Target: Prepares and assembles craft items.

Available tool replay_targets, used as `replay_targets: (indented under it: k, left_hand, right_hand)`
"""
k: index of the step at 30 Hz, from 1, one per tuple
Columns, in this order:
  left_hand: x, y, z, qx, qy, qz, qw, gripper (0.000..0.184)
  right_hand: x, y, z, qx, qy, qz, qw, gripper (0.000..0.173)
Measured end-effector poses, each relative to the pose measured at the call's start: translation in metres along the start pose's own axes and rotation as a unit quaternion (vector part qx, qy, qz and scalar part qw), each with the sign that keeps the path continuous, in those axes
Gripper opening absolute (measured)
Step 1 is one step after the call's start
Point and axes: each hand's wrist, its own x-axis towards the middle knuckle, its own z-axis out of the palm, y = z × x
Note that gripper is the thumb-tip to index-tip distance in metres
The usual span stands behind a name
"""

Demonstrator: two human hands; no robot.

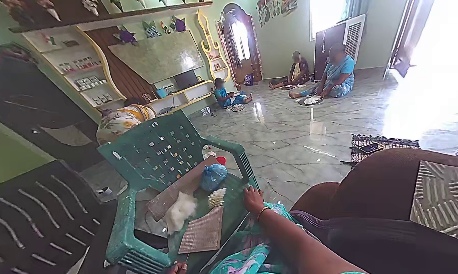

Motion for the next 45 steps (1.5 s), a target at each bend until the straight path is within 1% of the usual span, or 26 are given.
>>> replay_targets:
  k: [5,8,11,13,15,17,18,20,22,24,27,30,33,34,36,38,40,42,45]
  left_hand:
    - [0.001,-0.008,0.003,-0.050,0.010,-0.007,0.999,0.035]
    - [-0.005,-0.006,0.003,-0.082,0.009,-0.015,0.996,0.033]
    - [-0.008,-0.005,0.003,-0.116,0.009,0.000,0.993,0.033]
    - [-0.011,-0.007,0.005,-0.140,0.015,0.018,0.990,0.035]
    - [-0.015,-0.006,0.010,-0.130,0.024,0.056,0.990,0.033]
    - [-0.018,-0.004,0.018,-0.086,0.039,0.100,0.990,0.030]
    - [-0.019,-0.004,0.021,-0.070,0.045,0.106,0.991,0.029]
    - [-0.021,-0.004,0.026,-0.050,0.038,0.079,0.995,0.032]
    - [-0.022,-0.003,0.024,-0.056,0.046,0.056,0.996,0.033]
    - [-0.023,-0.001,0.020,-0.086,0.089,0.038,0.992,0.030]
    - [-0.017,0.006,0.004,-0.137,0.206,0.033,0.968,0.030]
    - [-0.004,0.011,-0.028,-0.106,0.305,0.047,0.945,0.040]
    - [0.015,0.014,-0.050,-0.106,0.411,0.066,0.903,0.038]
    - [0.019,0.018,-0.055,-0.117,0.421,0.058,0.898,0.034]
    - [0.023,0.025,-0.064,-0.135,0.397,0.028,0.907,0.030]
    - [0.030,0.029,-0.070,-0.148,0.345,0.014,0.927,0.030]
    - [0.037,0.028,-0.071,-0.160,0.295,0.005,0.942,0.031]
    - [0.040,0.031,-0.070,-0.183,0.260,-0.007,0.948,0.032]
    - [0.037,0.032,-0.075,-0.202,0.233,-0.019,0.951,0.032]
  right_hand:
    - [0.000,0.000,0.000,-0.014,-0.003,0.004,1.000,0.057]
    - [-0.006,-0.003,0.001,-0.037,-0.003,-0.002,0.999,0.058]
    - [-0.010,-0.004,0.003,-0.062,0.010,-0.013,0.998,0.051]
    - [-0.012,-0.006,0.003,-0.084,0.010,-0.018,0.996,0.051]
    - [-0.015,-0.007,0.005,-0.109,0.005,-0.028,0.994,0.052]
    - [-0.016,-0.008,0.005,-0.137,-0.006,-0.036,0.990,0.054]
    - [-0.016,-0.008,0.005,-0.147,-0.010,-0.038,0.988,0.055]
    - [-0.015,-0.007,0.005,-0.162,-0.015,-0.038,0.986,0.057]
    - [-0.014,-0.007,0.005,-0.167,-0.018,-0.035,0.985,0.058]
    - [-0.013,-0.006,0.006,-0.163,-0.018,-0.034,0.986,0.059]
    - [-0.011,-0.007,0.006,-0.147,-0.012,-0.038,0.988,0.058]
    - [-0.009,-0.005,0.007,-0.134,-0.011,-0.043,0.990,0.055]
    - [-0.006,-0.006,0.006,-0.132,-0.009,-0.047,0.990,0.053]
    - [-0.006,-0.005,0.006,-0.132,-0.004,-0.048,0.990,0.052]
    - [-0.005,-0.004,0.007,-0.134,0.009,-0.050,0.990,0.054]
    - [-0.001,-0.004,0.007,-0.134,0.008,-0.029,0.991,0.065]
    - [0.005,0.001,0.009,-0.107,0.010,0.000,0.994,0.072]
    - [0.012,0.008,0.008,-0.077,0.002,0.017,0.997,0.074]
    - [0.015,0.015,0.008,-0.054,-0.008,0.006,0.998,0.073]
